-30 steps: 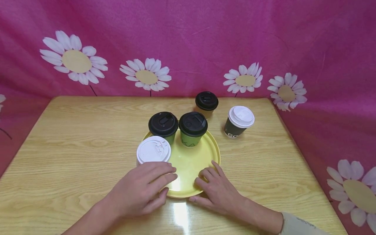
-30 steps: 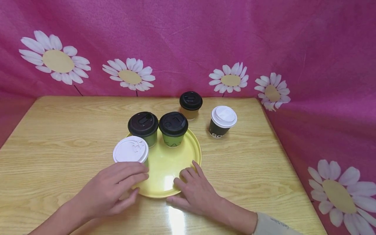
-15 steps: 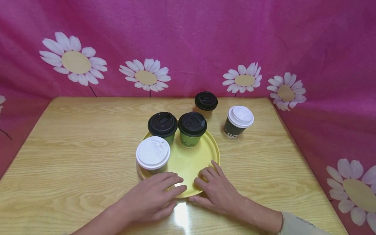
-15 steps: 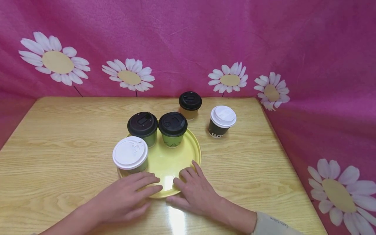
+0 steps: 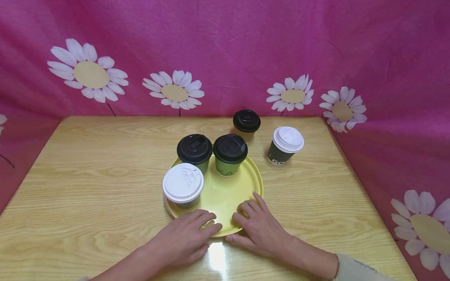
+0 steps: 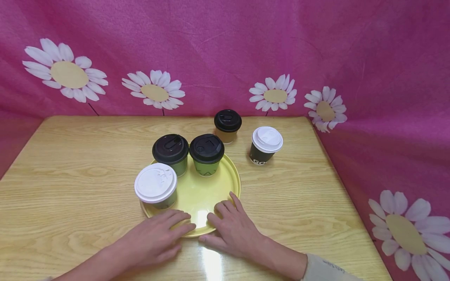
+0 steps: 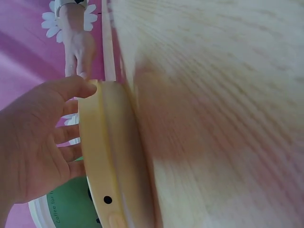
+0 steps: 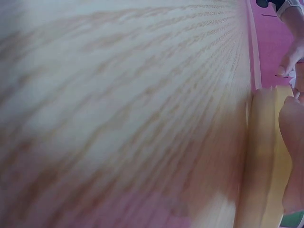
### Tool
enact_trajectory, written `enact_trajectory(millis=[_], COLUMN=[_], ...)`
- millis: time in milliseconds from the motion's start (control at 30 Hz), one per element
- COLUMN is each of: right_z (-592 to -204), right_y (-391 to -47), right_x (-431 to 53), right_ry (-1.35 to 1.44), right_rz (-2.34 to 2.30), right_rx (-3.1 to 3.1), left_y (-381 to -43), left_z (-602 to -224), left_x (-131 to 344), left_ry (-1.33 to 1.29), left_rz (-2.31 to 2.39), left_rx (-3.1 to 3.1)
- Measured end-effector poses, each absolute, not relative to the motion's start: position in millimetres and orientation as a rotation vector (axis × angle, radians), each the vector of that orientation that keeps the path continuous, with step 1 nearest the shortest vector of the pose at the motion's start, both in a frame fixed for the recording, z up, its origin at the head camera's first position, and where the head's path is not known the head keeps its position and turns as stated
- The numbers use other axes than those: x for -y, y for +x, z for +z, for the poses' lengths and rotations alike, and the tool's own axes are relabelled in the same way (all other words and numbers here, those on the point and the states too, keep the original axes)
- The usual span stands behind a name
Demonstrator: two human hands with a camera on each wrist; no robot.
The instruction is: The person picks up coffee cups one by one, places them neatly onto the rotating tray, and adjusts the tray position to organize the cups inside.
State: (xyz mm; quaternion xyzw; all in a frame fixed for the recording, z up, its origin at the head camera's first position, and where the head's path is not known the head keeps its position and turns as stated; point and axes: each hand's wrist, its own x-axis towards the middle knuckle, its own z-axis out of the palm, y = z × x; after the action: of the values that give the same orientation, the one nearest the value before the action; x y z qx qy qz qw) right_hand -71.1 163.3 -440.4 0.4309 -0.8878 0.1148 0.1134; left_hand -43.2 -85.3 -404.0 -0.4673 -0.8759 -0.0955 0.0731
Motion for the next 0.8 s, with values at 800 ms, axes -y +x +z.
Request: enact_trajectory(millis=[800], right_z=[-440.3], right_y=[-70.2], right_x=[-162.4], right_ry=[1.256], right_rz=[0.327], right_rx=[2.612], left_y=[-42.7], left_z=[-422.9], left_x=[80.1], left_ry=[-1.353], left_rz=[-0.183], left_rx=[2.579])
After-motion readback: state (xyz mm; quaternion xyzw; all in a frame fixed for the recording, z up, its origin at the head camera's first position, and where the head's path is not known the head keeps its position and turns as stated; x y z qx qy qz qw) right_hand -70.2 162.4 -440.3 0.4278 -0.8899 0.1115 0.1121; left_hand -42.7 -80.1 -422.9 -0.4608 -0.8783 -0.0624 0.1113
